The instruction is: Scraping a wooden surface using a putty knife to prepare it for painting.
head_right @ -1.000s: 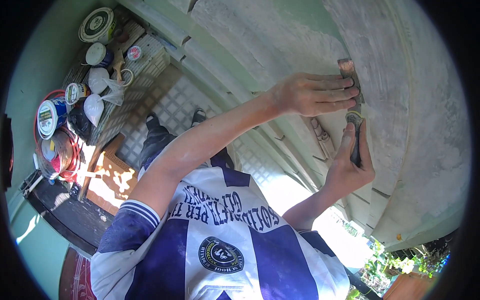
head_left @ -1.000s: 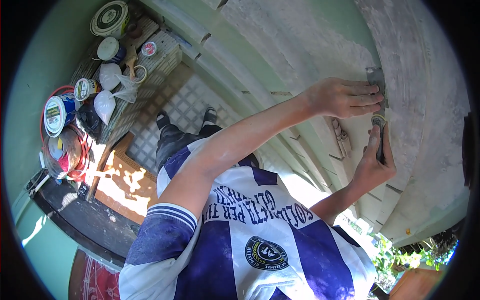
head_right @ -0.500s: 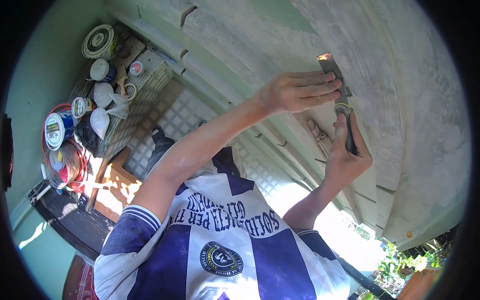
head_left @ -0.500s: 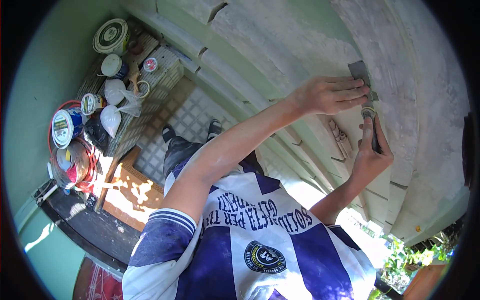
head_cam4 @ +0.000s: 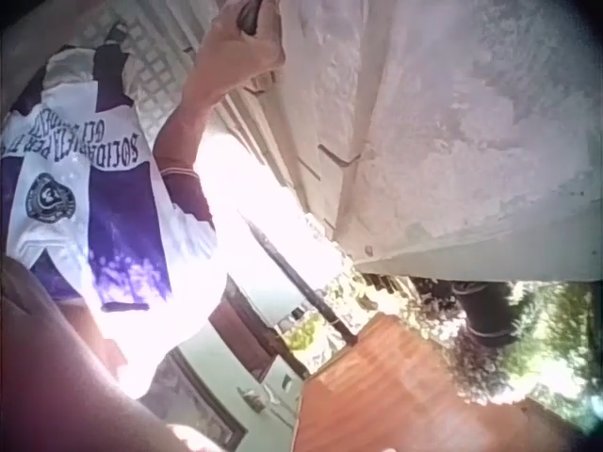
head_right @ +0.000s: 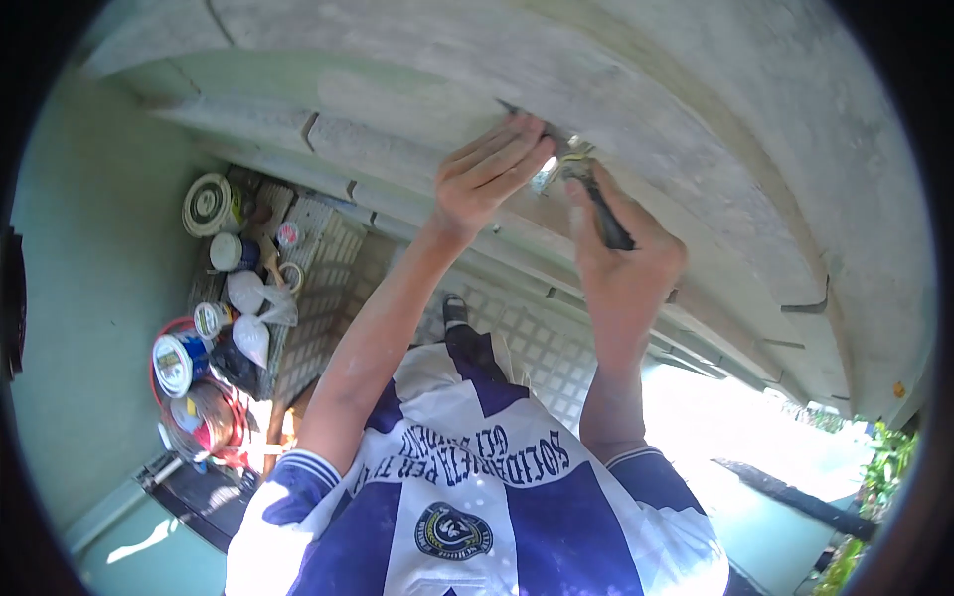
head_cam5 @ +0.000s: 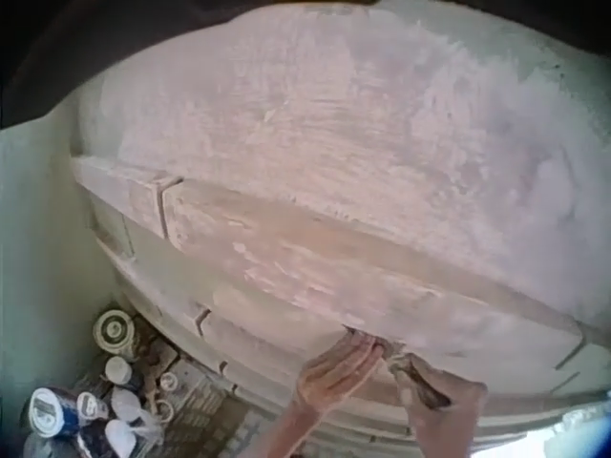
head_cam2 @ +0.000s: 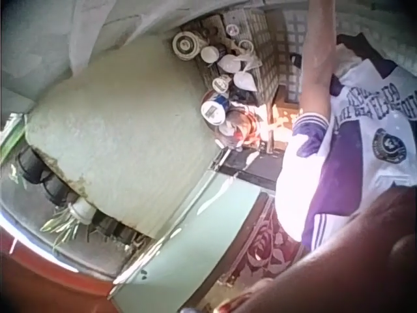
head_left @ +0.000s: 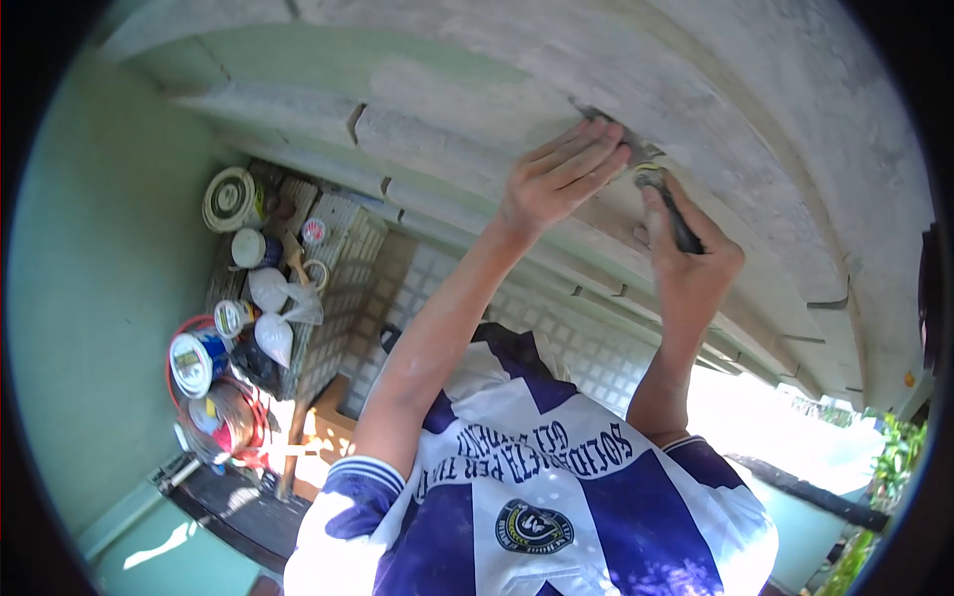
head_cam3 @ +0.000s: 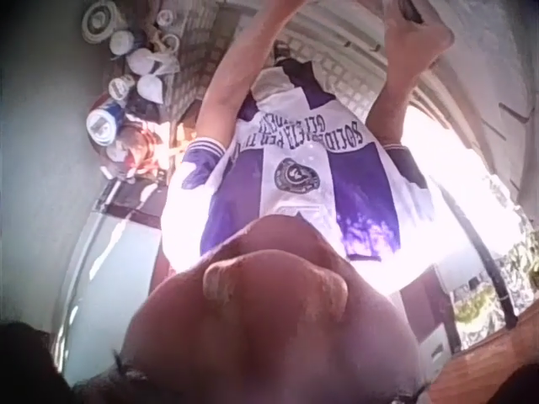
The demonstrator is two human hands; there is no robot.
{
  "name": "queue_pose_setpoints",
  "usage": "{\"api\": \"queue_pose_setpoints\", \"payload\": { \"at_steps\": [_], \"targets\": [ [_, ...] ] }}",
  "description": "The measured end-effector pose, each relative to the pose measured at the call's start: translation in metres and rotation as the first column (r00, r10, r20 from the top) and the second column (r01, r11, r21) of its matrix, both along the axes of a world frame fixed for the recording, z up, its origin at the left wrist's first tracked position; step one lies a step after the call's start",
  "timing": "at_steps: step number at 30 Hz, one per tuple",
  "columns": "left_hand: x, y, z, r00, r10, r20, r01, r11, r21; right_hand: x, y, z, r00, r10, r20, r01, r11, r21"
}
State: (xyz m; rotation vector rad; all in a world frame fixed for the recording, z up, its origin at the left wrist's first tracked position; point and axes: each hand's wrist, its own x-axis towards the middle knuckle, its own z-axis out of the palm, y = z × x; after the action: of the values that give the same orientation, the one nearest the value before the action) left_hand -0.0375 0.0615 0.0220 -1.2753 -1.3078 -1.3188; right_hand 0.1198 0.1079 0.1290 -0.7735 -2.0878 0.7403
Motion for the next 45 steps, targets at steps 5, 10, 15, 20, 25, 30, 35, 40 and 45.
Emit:
{"api": "queue_pose_setpoints", "payload": {
  "at_steps": [5, 10, 15, 20, 25, 30, 35, 40, 45],
  "targets": [
    [0.009, -0.006, -0.003, 0.998, -0.009, -0.066, 0.003, 0.995, -0.095, 0.019, 0.001, -0.001, 0.989, 0.086, 0.121, -0.102, 0.985, 0.138],
    [0.001, 0.000, 0.000, 0.998, 0.063, -0.030, -0.066, 0.992, -0.106, 0.006, 0.004, 0.008, 0.989, 0.106, 0.101, -0.124, 0.974, 0.190],
    [0.001, -0.008, -0.003, 0.998, 0.034, -0.051, -0.040, 0.990, -0.132, 0.010, 0.007, 0.000, 0.976, 0.200, 0.086, -0.208, 0.973, 0.097],
    [0.006, -0.016, -0.002, 0.999, 0.038, -0.015, -0.040, 0.980, -0.196, 0.004, 0.003, 0.004, 0.973, 0.203, 0.114, -0.209, 0.977, 0.049],
    [-0.017, -0.036, -0.013, 0.984, 0.156, 0.089, -0.131, 0.963, -0.236, -0.024, -0.002, -0.013, 0.952, 0.303, 0.038, -0.305, 0.951, 0.045],
    [-0.028, -0.094, -0.016, 0.971, 0.231, 0.056, -0.189, 0.893, -0.408, 0.011, 0.004, -0.015, 0.975, 0.216, 0.055, -0.221, 0.966, 0.133],
    [-0.042, -0.157, -0.034, 0.888, 0.373, 0.268, -0.255, 0.886, -0.389, 0.000, -0.008, -0.014, 0.994, 0.104, 0.041, -0.110, 0.970, 0.215],
    [-0.005, -0.177, -0.044, 0.833, 0.286, 0.474, -0.164, 0.945, -0.282, -0.038, -0.033, -0.021, 0.989, 0.031, 0.142, -0.065, 0.969, 0.238],
    [0.045, -0.215, -0.087, 0.669, 0.104, 0.736, 0.148, 0.952, -0.269, 0.001, -0.015, -0.047, 0.999, 0.053, -0.014, -0.038, 0.859, 0.511]
  ]
}}
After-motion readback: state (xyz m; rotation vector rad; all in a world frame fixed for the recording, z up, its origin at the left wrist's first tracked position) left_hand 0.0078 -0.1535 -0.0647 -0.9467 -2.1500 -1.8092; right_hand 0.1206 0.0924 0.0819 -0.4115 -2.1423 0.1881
